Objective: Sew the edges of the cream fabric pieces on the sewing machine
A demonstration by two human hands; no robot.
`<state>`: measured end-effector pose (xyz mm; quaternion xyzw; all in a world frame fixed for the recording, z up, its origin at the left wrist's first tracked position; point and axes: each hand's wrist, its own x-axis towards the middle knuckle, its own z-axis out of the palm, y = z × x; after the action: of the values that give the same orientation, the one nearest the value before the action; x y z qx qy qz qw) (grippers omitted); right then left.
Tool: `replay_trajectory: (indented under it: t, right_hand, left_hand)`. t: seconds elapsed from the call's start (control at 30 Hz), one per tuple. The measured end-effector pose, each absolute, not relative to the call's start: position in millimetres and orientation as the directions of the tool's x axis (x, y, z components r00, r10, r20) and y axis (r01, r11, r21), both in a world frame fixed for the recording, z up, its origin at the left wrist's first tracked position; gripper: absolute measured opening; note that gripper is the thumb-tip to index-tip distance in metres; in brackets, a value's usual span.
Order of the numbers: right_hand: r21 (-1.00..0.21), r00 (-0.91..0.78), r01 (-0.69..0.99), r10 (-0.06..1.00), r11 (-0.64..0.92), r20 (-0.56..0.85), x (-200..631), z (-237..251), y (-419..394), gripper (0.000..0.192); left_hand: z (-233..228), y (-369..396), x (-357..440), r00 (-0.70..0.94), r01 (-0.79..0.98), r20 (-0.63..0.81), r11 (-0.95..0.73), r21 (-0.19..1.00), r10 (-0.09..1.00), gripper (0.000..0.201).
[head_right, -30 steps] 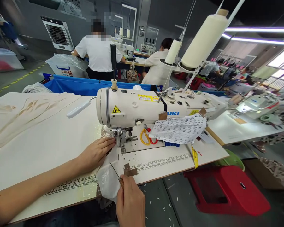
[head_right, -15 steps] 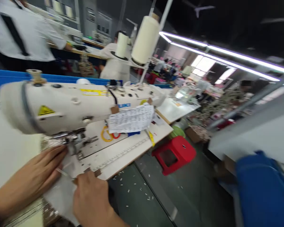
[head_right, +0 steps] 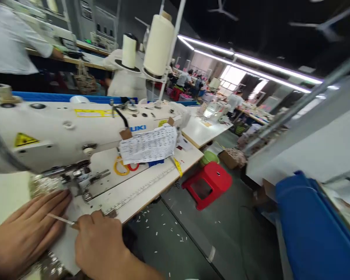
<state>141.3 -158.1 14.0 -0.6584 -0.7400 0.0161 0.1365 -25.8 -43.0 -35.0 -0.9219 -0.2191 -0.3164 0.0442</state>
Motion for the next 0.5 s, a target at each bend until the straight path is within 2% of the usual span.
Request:
replay_trajectory:
  t: [0.03, 0.13, 0.27, 0.5]
  right_hand:
    - [-0.218, -0.098, 0.966, 0.979, 0.138, 0.181, 141, 14, -158, 0.017]
    - [-0.277, -0.092, 0.949, 0.973, 0.15, 0.211, 140, 10, -157, 0.029]
    - [-0.356, -0.09, 0.91, 0.941, 0.21, 0.325, 140, 4, -152, 0.031]
    - [-0.347, -0.104, 0.904, 0.915, 0.25, 0.389, 139, 4, -142, 0.031]
  left_hand:
    - [-29, -47, -23, 0.695, 0.499, 0.567, -0.864, 0.061, 0.442, 0.061]
    - [-17, -54, -20, 0.718, 0.566, 0.511, -0.824, -0.032, 0.473, 0.044]
    - [-13, -54, -20, 0.722, 0.615, 0.451, -0.786, -0.069, 0.525, 0.043]
    - [-4, -49, -23, 0.718, 0.627, 0.413, -0.778, -0.033, 0.561, 0.041]
